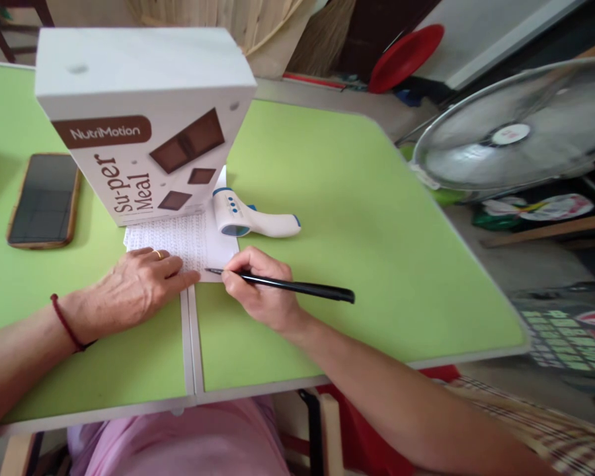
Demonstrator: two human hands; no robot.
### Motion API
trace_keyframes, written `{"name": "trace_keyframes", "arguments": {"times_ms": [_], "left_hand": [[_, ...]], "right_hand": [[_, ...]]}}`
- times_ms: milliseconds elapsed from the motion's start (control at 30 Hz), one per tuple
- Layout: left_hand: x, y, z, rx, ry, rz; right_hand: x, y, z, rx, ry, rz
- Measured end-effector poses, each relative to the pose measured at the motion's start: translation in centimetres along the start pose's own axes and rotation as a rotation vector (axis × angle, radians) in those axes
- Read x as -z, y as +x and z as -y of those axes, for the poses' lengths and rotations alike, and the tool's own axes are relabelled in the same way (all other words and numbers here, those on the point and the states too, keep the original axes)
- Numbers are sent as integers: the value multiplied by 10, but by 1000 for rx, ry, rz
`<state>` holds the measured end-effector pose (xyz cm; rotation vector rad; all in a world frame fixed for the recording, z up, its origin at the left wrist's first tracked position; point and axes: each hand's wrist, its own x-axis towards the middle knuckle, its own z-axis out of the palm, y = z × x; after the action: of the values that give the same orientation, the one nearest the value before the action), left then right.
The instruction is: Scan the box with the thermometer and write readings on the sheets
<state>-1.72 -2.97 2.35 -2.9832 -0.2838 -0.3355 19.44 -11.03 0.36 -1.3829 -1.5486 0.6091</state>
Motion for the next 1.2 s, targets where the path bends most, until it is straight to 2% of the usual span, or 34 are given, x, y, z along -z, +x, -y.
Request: {"name": "trace_keyframes", "arguments": {"times_ms": [567,733,833,967,1033,1100,1200], "left_hand": [[0,0,0,-10,-9,-23],[-1,-1,1,-14,-15,-25],[-2,-2,1,-15,-15,-25],[-2,0,1,-23,-42,-35],[-1,0,3,-11,-124,-100],[1,1,8,47,-260,-242],[4,0,18,220,-373,-638]], "right_hand": [[-1,0,-1,8,28,3],[1,-1,1,66,23,-113],[6,2,3,179,-131,-222],[14,8,-1,455,-289,-282],[17,9,-4,529,-346,-278],[18,9,-6,581,-421,-287],[18,9,-10,646,-565,-284]]}}
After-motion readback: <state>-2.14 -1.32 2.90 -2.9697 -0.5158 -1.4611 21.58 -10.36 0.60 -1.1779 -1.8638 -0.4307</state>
